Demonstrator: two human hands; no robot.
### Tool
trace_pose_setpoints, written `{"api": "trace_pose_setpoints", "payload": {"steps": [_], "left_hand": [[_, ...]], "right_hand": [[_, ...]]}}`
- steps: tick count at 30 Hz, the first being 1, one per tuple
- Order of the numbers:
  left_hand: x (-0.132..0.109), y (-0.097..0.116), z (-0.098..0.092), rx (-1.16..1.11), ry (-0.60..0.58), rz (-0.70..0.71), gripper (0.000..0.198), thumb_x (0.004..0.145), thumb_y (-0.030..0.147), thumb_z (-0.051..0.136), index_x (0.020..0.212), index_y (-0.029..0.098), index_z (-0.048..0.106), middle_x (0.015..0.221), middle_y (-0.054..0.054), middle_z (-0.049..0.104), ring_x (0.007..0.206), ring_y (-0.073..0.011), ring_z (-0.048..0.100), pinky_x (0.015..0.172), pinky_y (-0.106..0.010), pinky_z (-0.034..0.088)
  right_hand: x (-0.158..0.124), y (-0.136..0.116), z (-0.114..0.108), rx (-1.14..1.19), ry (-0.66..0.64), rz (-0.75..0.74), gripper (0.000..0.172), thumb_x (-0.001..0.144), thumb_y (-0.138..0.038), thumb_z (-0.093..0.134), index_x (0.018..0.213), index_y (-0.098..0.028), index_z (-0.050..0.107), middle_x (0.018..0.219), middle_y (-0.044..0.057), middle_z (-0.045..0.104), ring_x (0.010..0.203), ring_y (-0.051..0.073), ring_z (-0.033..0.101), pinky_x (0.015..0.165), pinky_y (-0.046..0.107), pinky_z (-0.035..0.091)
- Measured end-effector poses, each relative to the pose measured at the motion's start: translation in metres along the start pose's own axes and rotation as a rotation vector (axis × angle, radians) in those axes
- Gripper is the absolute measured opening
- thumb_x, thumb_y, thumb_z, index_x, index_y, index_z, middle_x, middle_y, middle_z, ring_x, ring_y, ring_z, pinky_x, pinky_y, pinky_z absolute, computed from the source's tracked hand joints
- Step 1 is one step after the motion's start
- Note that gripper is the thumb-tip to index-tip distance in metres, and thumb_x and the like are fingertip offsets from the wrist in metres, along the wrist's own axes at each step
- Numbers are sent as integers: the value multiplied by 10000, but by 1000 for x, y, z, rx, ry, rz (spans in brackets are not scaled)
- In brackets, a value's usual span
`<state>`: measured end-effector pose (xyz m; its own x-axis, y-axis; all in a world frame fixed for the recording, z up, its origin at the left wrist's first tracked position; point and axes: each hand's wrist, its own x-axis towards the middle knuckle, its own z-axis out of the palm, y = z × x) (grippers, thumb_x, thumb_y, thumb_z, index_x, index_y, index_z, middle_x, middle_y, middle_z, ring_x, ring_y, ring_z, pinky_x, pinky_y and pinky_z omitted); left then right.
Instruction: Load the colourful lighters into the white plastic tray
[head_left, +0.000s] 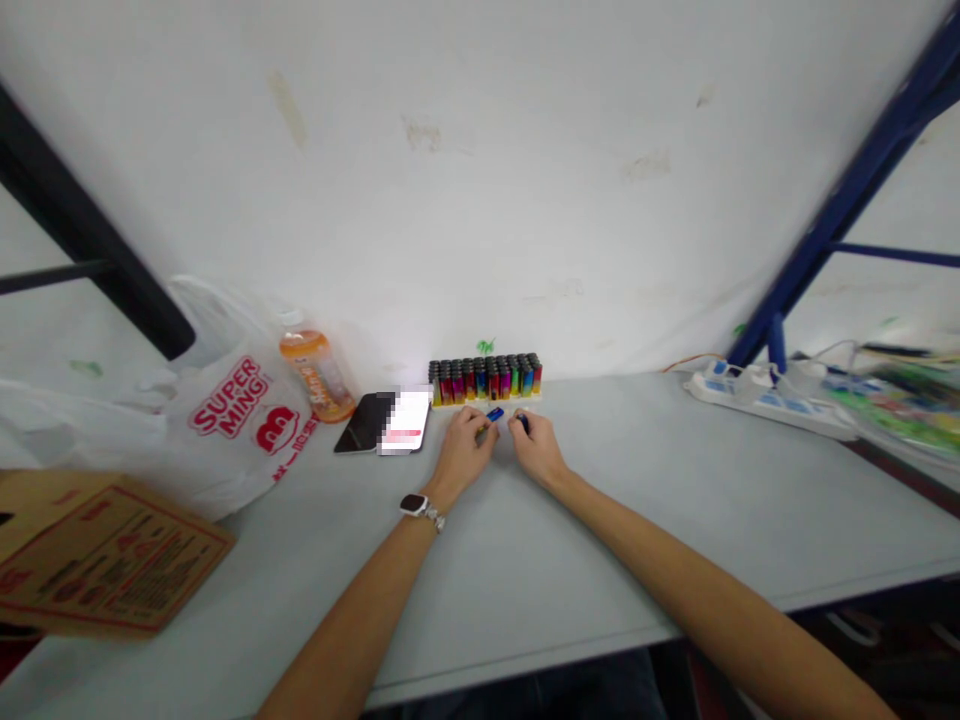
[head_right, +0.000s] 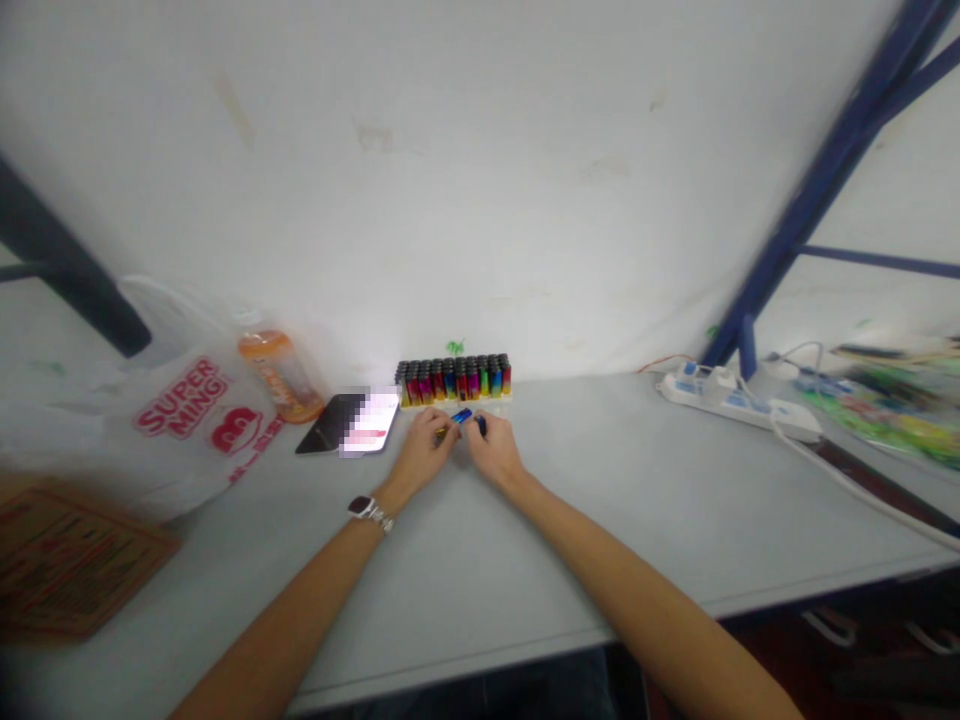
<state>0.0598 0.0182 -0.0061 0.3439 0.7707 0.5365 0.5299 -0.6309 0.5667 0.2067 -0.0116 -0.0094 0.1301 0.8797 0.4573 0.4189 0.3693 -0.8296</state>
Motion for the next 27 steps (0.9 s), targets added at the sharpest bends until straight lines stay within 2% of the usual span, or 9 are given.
{"api": "trace_pose_setpoints", "payload": {"steps": [10,19,23,27], "left_hand": [[-1,-1,1,1,-14,2,197,894,215,547,714,184,620,871,-52,587,888,-191,561,844,-351,466],[-1,-4,3,9,-15,16,237,925,283,531,729,177,614,859,-54,587,879,-194,553,832,-352,460],[-1,-4,3,10,-22,12,207,913,257,537,742,181,625,877,-54,587,892,-195,558,849,-357,462],[-1,-3,2,3,-22,5,187,896,224,545,731,185,624,893,-56,592,907,-199,560,864,-369,464]], "right_hand": [[0,-4,-1,-15,-9,14,293,869,-308,428,618,-196,529,556,-23,485,580,146,430,561,261,296],[-2,-6,-2,-16,-44,1,431,906,-524,488,647,-184,543,562,-32,469,560,131,410,543,262,278],[-2,-5,-2,-15,-43,10,426,923,-490,458,634,-187,535,567,-29,480,553,132,412,548,266,280],[-1,-3,-2,-24,-35,14,348,910,-382,438,628,-196,522,569,-25,499,562,142,428,554,265,295]]}}
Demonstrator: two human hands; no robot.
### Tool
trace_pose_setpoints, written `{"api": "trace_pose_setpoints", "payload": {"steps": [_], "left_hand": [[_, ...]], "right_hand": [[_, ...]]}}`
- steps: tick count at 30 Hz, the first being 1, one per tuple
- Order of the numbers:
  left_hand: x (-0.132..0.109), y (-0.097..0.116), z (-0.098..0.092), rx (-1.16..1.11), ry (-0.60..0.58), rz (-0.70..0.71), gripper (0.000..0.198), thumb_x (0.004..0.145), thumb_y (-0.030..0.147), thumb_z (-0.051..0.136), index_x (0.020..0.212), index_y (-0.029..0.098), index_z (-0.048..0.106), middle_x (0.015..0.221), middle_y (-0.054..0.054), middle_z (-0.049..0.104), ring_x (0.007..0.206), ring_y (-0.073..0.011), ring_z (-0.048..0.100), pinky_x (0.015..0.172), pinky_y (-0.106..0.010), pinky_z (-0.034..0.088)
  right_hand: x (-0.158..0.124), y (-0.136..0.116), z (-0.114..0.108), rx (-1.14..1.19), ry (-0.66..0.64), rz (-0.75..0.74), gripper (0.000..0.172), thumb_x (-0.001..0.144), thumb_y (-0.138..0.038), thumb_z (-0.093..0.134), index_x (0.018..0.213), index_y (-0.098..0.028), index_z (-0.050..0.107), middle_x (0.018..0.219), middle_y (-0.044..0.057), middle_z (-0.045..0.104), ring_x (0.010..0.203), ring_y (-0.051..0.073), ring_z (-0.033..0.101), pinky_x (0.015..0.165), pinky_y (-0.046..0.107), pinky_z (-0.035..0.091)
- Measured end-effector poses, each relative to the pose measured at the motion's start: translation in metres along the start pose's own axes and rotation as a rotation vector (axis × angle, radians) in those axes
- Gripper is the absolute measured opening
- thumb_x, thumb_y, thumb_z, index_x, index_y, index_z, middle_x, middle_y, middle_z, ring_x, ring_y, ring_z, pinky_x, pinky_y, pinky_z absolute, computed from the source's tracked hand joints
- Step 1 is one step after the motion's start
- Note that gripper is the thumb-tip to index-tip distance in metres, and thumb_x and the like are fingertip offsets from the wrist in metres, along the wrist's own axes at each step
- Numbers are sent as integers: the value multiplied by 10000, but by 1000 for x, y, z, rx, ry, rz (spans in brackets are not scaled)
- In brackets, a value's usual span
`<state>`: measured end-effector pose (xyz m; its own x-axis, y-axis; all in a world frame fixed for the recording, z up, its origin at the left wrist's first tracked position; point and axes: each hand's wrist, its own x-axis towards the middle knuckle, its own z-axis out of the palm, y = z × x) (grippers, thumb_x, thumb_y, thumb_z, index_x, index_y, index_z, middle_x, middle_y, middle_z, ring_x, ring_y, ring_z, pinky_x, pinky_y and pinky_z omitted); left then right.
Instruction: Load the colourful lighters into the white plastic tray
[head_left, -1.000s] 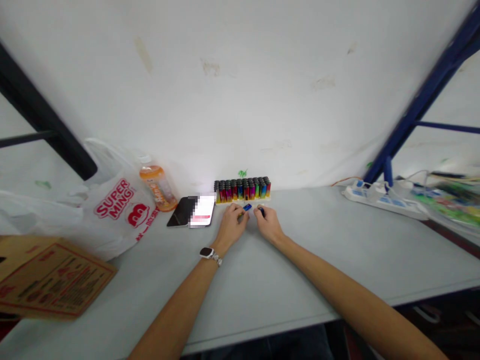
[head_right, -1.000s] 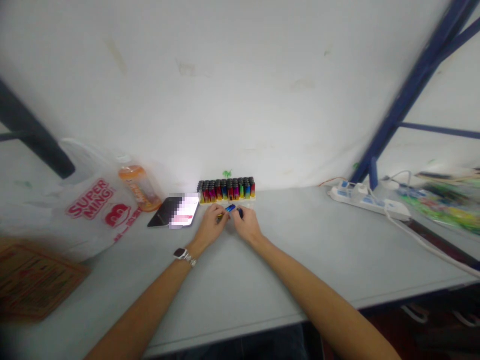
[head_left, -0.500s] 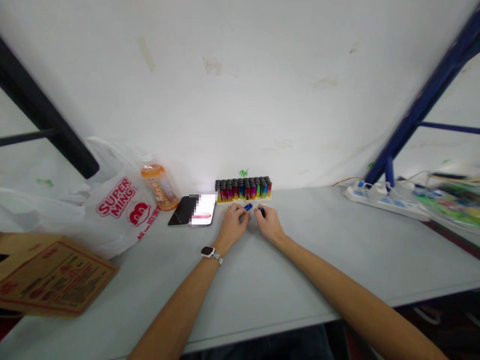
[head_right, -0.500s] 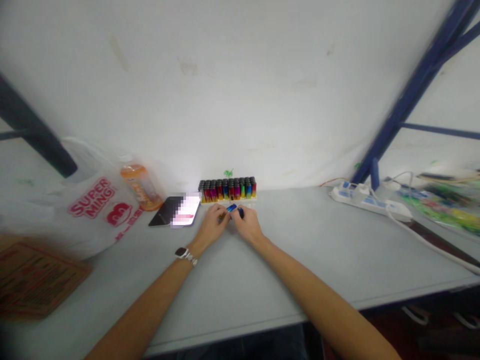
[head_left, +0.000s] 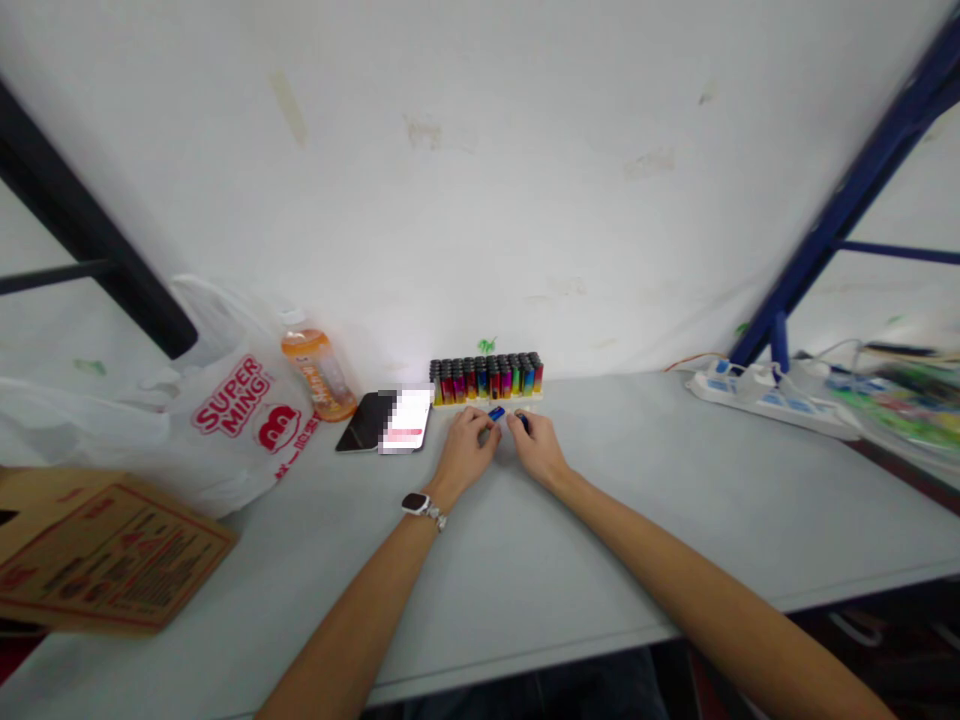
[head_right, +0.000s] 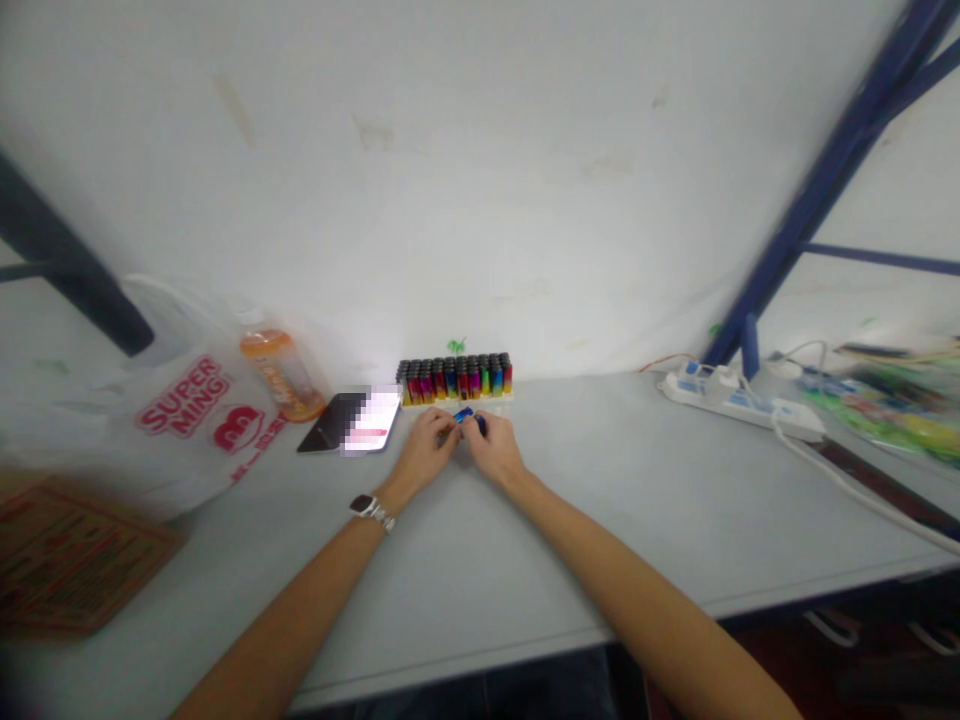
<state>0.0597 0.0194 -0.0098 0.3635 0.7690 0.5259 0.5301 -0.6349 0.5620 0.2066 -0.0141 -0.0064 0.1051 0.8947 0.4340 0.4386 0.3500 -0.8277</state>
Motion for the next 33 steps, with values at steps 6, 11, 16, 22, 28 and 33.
{"api": "trace_pose_setpoints", "payload": {"steps": [6,11,16,22,28,33], "left_hand": [[0,1,-1,-6,-5,6,184,894,212,540,731,185,619,877,-52,591,895,-193,564,857,-361,467],[0,0,0,1,0,7,185,888,219,548,723,186,624,885,-56,596,896,-197,564,855,-369,469],[0,-2,1,7,0,12,178,893,238,547,751,186,640,887,-55,596,892,-193,561,850,-366,470],[-1,-2,1,43,11,-14,202,900,250,536,736,186,635,885,-59,597,893,-203,554,853,-377,462],[-2,-3,1,95,13,-49,179,883,250,560,745,179,648,880,-66,598,871,-211,553,821,-378,461],[-1,-8,0,138,72,-90,189,874,250,574,713,185,649,818,-55,578,816,-201,548,776,-361,454]], "right_hand": [[1,1,1,3,10,-12,255,859,-295,416,636,-208,504,564,-23,502,581,153,442,562,263,315],[1,2,2,-12,11,-10,268,868,-306,412,637,-207,506,574,-21,512,590,153,451,568,264,322],[0,1,2,-34,27,-2,319,909,-423,448,674,-212,492,575,-29,495,579,149,454,562,265,327],[-2,2,3,89,16,18,246,928,-462,476,998,-227,500,657,-40,556,556,147,501,560,259,376],[5,1,-3,60,-8,-41,227,875,-432,574,873,-206,595,786,21,650,720,166,591,644,270,452],[25,-9,-13,-18,-1,-111,246,820,-417,647,927,-198,683,859,37,680,679,150,561,653,277,461]]}}
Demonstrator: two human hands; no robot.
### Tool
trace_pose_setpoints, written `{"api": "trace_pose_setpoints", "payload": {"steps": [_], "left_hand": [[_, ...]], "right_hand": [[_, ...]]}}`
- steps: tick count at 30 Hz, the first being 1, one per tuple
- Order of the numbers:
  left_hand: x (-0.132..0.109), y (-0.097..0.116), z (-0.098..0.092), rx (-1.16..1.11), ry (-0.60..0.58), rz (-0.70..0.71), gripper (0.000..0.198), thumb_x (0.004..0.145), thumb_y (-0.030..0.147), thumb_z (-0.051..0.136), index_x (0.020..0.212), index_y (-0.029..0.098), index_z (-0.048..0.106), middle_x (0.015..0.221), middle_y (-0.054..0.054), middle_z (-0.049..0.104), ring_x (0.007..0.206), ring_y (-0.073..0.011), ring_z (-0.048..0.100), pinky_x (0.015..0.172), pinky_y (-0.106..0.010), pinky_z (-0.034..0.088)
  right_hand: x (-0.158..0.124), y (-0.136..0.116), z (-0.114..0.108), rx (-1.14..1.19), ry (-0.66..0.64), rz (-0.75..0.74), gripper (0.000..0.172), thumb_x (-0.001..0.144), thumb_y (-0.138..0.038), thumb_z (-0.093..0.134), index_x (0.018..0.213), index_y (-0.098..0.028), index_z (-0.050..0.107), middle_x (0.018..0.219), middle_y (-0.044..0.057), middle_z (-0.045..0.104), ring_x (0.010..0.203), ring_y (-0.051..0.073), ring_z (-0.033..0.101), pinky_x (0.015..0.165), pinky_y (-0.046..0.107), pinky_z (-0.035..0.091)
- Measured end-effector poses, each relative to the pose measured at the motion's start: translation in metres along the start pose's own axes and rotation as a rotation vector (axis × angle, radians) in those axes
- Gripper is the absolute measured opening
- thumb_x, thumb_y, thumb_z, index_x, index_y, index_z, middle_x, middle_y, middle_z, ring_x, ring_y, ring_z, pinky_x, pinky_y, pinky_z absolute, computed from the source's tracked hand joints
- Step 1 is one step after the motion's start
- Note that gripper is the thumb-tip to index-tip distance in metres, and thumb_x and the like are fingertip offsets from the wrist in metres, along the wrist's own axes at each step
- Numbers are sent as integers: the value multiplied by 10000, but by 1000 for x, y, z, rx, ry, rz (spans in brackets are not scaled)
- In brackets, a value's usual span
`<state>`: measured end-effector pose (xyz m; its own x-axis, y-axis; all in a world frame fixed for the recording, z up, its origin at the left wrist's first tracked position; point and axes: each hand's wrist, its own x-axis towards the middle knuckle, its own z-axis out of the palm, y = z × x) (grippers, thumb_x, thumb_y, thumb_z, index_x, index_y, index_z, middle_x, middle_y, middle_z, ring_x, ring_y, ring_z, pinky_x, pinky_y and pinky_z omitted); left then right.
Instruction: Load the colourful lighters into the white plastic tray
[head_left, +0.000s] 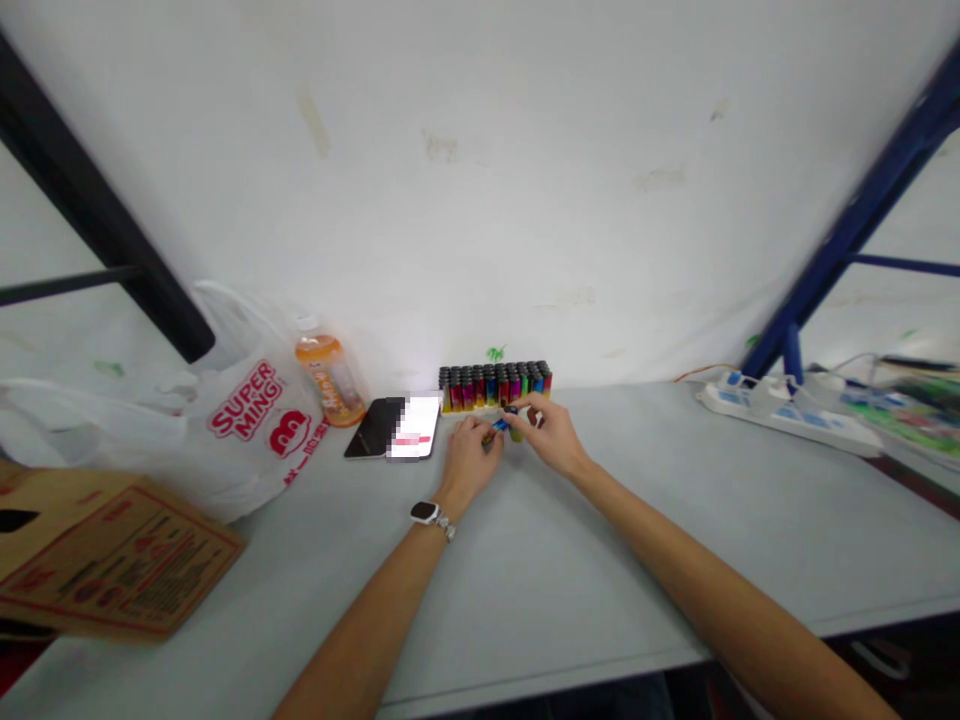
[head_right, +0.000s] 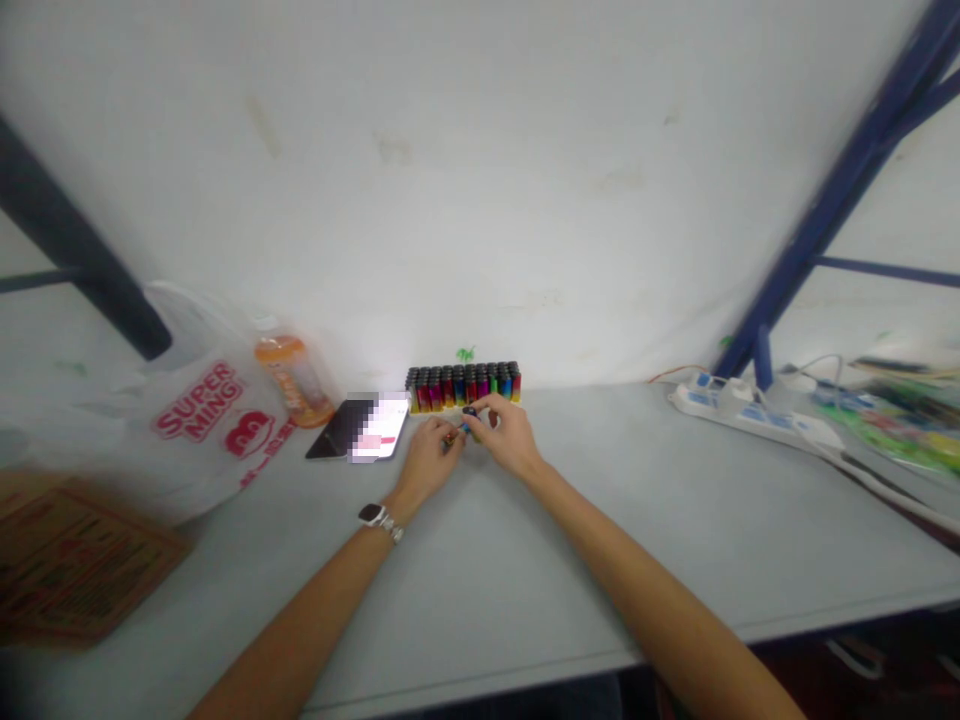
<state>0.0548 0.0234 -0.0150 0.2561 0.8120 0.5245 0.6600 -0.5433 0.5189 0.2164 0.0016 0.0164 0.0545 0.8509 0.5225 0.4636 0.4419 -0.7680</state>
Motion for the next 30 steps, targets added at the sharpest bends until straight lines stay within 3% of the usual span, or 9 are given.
{"api": "trace_pose_setpoints", "payload": {"steps": [6,12,15,21,25,30], "left_hand": [[0,-3,-4,40,4,-83,173,862,237,579,732,171,673,818,-55,582,792,-184,540,754,-333,446],[-2,3,-11,73,-57,-148,134,846,226,597,789,162,700,907,-72,609,870,-193,557,824,-336,442],[-2,4,-12,66,-57,-152,137,850,235,599,795,164,702,917,-75,612,873,-198,555,817,-338,438],[-2,6,-12,62,-64,-153,183,868,289,593,787,160,694,914,-76,602,869,-194,548,799,-329,430],[-2,6,-11,77,-72,-151,168,868,282,592,804,161,690,920,-73,601,881,-195,557,827,-336,432],[-2,6,-12,99,-90,-161,90,858,213,581,840,165,656,957,-68,594,913,-203,569,856,-339,438]], "right_hand": [[39,0,-1,13,-118,-54,206,827,-342,643,960,-186,661,736,8,664,583,135,573,595,262,467],[78,3,7,-180,-176,-167,96,804,-228,674,884,-177,667,734,6,693,633,130,615,646,240,467],[85,5,14,-213,-227,-153,44,811,-207,662,820,-165,663,645,-4,660,587,129,594,593,231,432],[87,10,15,-299,-251,-179,18,803,-159,671,787,-149,672,660,4,660,618,128,582,620,232,410],[85,7,10,-421,-277,-205,56,830,-184,663,834,-155,710,739,25,670,691,141,593,664,244,424],[73,-3,8,-692,-212,-285,224,905,-304,577,1008,-222,758,1089,107,578,1035,216,537,701,273,453]]}}
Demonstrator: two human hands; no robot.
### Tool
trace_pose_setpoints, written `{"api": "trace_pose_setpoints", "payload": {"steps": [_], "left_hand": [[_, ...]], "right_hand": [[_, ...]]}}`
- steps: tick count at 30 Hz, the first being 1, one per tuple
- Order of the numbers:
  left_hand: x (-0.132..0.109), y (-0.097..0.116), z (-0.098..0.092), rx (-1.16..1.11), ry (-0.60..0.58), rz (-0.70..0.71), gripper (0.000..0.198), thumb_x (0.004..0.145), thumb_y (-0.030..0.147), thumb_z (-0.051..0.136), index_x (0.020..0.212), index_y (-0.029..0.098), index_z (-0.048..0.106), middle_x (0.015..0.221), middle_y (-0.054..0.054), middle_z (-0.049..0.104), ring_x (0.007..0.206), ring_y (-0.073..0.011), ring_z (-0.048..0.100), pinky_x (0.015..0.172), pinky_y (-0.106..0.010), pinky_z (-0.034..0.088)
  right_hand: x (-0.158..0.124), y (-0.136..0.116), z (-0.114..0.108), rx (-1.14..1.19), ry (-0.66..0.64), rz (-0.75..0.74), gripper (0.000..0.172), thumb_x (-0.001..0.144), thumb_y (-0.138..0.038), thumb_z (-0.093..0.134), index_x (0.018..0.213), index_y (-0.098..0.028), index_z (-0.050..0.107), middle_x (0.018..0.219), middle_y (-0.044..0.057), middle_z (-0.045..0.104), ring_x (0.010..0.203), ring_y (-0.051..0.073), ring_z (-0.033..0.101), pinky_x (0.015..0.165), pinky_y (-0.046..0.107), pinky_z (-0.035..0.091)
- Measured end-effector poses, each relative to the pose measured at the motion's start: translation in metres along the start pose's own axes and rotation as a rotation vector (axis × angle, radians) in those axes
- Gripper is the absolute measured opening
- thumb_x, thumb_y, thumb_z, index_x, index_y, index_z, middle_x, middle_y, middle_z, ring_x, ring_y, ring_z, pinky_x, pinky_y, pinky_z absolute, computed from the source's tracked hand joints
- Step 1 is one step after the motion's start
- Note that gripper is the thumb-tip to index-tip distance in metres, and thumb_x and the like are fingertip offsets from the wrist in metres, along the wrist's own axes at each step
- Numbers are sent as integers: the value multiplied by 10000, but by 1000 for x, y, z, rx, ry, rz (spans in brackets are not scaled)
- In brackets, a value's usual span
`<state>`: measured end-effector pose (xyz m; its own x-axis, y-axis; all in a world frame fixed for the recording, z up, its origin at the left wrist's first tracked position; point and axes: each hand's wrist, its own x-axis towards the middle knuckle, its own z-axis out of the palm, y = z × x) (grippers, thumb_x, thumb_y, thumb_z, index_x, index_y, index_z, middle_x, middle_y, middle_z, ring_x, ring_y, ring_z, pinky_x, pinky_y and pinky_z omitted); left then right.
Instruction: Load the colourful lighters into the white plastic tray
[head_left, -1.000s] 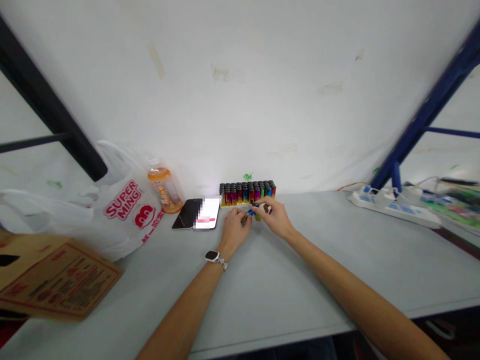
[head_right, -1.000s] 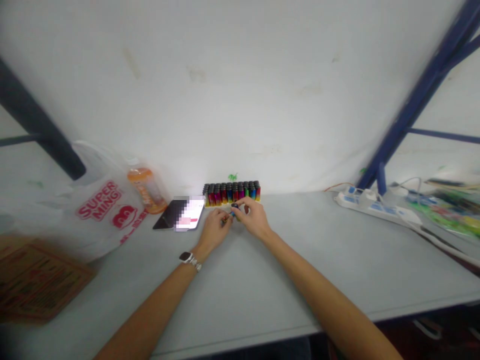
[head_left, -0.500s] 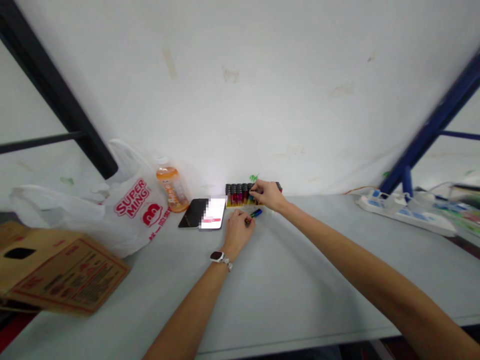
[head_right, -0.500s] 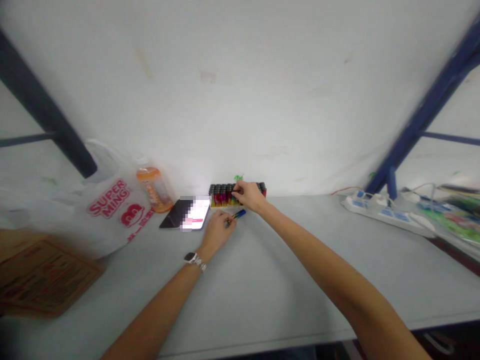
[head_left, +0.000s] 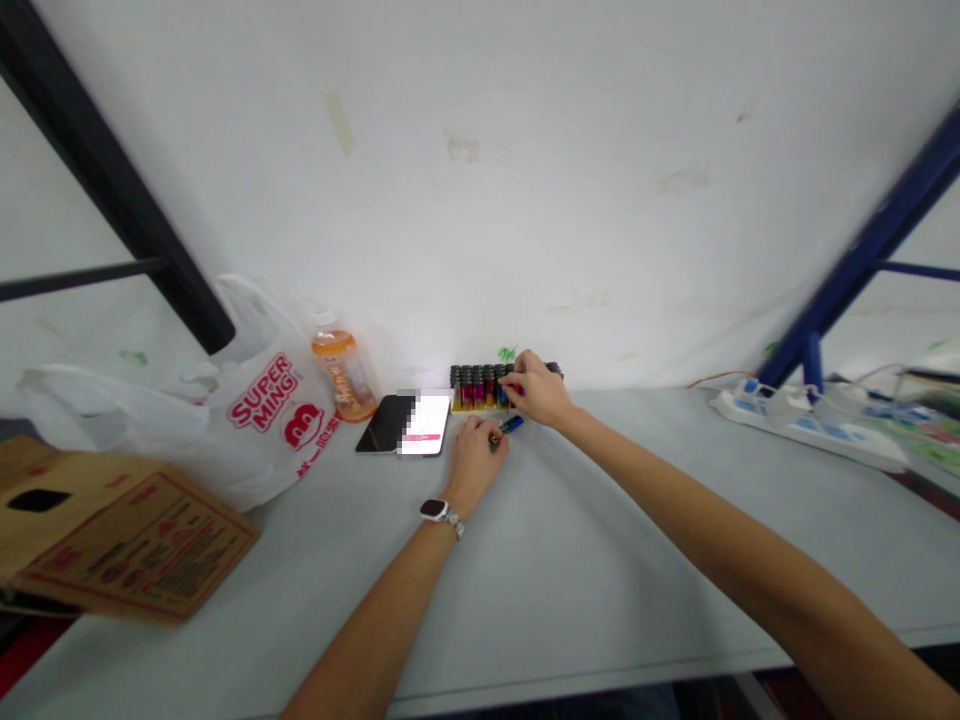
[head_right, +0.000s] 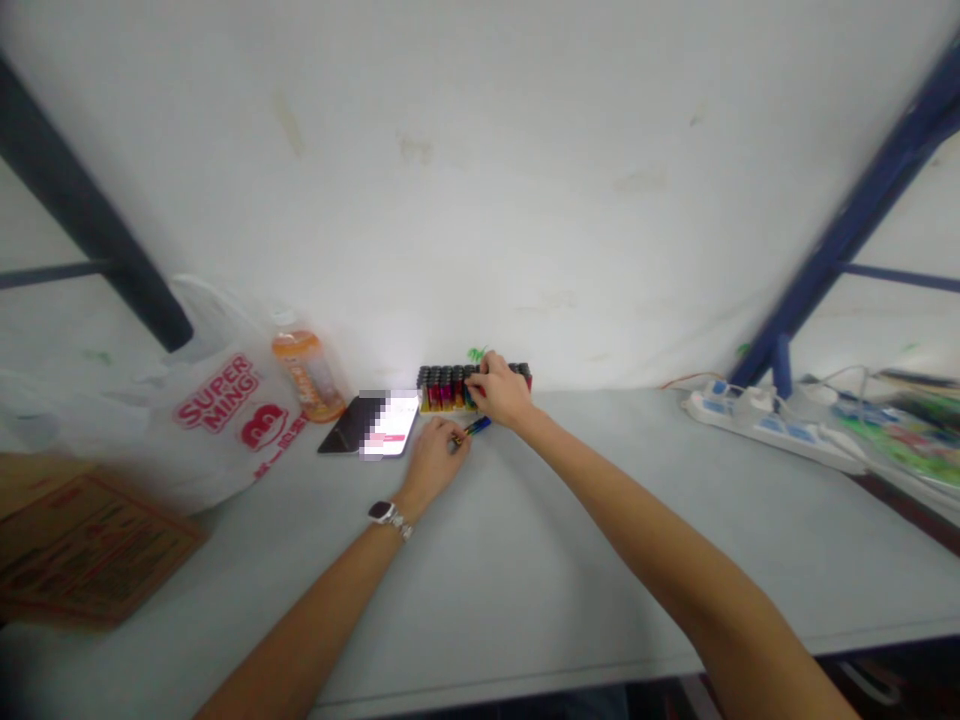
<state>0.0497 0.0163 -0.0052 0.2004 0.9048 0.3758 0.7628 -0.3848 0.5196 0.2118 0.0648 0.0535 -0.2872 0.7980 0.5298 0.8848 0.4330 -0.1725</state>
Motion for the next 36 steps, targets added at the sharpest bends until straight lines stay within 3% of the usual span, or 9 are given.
{"api": "trace_pose_setpoints", "payload": {"steps": [7,12,18,21,23,26,30,36], "left_hand": [[1,2,1,211,-27,61,156,873,198,559,1022,157,583,1051,-96,594,1041,-241,550,902,-367,427],[5,9,-2,360,-114,159,186,903,176,489,1038,140,613,1078,-138,604,1058,-268,560,912,-390,431],[9,16,-3,255,-163,153,191,876,138,497,937,137,678,994,-129,648,952,-243,624,843,-349,477],[9,8,2,-20,-141,109,161,869,164,535,899,143,692,903,-98,684,853,-206,646,814,-328,495],[8,1,5,-338,-128,58,169,873,218,551,948,147,684,864,-75,705,790,-179,657,753,-296,513],[6,-5,6,-612,-150,-16,201,843,301,592,932,132,656,820,-65,705,723,-166,656,680,-278,519],[2,3,4,-578,-144,54,205,825,353,604,859,150,592,732,-19,654,672,-137,604,631,-245,471],[-3,16,6,-583,-195,110,145,878,310,475,940,179,477,751,-2,613,659,-131,564,607,-242,415]], "right_hand": [[-18,-9,1,-93,-78,50,401,928,-292,502,1308,-269,627,1062,114,491,1032,237,501,747,305,482],[-43,-15,11,8,-18,183,539,911,-301,504,1446,-260,455,1116,101,498,918,209,560,708,298,489],[-73,-17,18,238,123,432,306,883,-299,513,1162,-219,611,1079,61,564,879,185,595,760,301,479],[-80,-11,18,293,112,526,275,860,-322,548,1098,-215,636,1011,46,603,834,177,594,719,290,457],[-83,-8,19,353,92,565,277,853,-349,566,1074,-204,650,916,35,634,784,172,589,698,284,442],[-85,-6,21,585,55,513,256,863,-365,548,973,-164,663,705,11,627,660,154,569,663,275,436],[-89,-11,19,896,64,365,272,870,-393,546,758,-156,619,689,30,654,665,147,600,702,282,469],[-93,-24,10,1097,42,341,323,833,-481,621,749,-172,579,661,20,649,626,141,605,661,277,476]]}}
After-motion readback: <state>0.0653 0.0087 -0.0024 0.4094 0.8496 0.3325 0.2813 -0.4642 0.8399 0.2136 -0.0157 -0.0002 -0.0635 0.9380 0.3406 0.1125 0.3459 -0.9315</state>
